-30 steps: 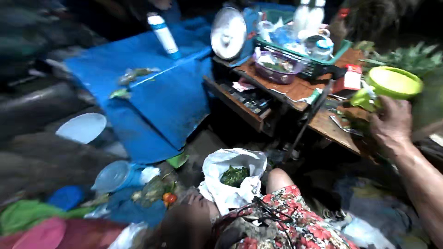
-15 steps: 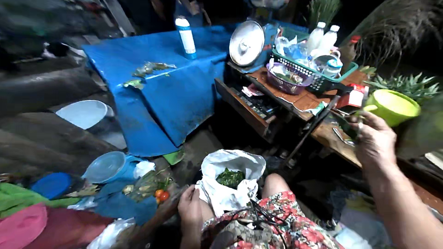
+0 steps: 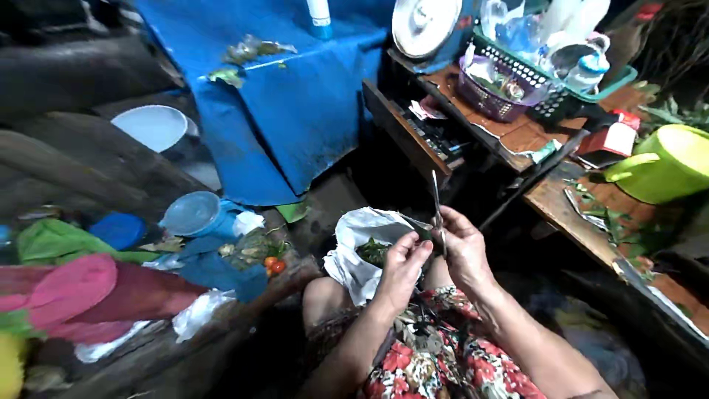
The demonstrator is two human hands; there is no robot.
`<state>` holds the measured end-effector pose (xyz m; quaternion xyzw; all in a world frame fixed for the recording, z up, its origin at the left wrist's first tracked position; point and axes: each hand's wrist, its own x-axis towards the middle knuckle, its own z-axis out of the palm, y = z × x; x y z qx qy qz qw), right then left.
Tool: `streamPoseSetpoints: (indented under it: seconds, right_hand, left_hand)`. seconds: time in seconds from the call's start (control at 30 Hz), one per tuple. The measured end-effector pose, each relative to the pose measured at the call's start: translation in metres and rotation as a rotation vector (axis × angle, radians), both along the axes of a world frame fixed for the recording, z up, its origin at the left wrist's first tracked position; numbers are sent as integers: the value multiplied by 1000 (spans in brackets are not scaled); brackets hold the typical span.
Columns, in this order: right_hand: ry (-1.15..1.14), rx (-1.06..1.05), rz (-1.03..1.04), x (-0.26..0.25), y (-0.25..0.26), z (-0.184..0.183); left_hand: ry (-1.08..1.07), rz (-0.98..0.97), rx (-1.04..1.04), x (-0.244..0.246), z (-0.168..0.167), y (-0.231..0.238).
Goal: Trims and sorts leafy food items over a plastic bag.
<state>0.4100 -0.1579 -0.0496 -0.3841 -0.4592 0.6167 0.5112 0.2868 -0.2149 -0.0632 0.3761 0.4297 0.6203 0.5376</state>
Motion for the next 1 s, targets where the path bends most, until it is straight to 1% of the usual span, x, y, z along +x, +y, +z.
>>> streamPoseSetpoints:
  seconds: [0.13, 0.23, 0.33, 0.4, 0.5, 0.57, 0.63, 0.7, 0.77, 0.9, 1.0]
  right_hand:
    - [-43, 84, 28, -5, -11, -19]
    - [-88, 92, 27, -2, -11, -25]
    - [-123, 92, -5, 8, -8, -23]
    - [-82, 147, -44, 17, -7, -10]
    - [114, 256, -41, 31, -5, 10]
    - [188, 193, 55, 34, -5, 15]
    - [115, 43, 120, 28, -10, 10]
    - [-8, -49, 164, 20, -17, -1]
    - [-118, -57, 234, 16, -23, -13]
    - [-346, -7, 337, 14, -29, -28]
    - [-381, 23, 419, 10, -34, -30]
  left_hand:
    - [-135, 158, -77, 11, -18, 0]
    - [-142, 235, -88, 10, -20, -3]
    - [-130, 320, -45, -6, -15, -1]
    - [-145, 355, 12, -21, -12, -1]
    - [-173, 396, 26, -41, -8, -5]
    - [-180, 416, -8, -50, -6, -8]
    - [-165, 414, -20, -59, -6, -12]
    - [-139, 396, -21, -66, -9, -18]
    - [-114, 391, -27, -71, -13, -23]
    - [-71, 358, -41, -72, -19, -31]
    - [-59, 299, -47, -69, -20, -36]
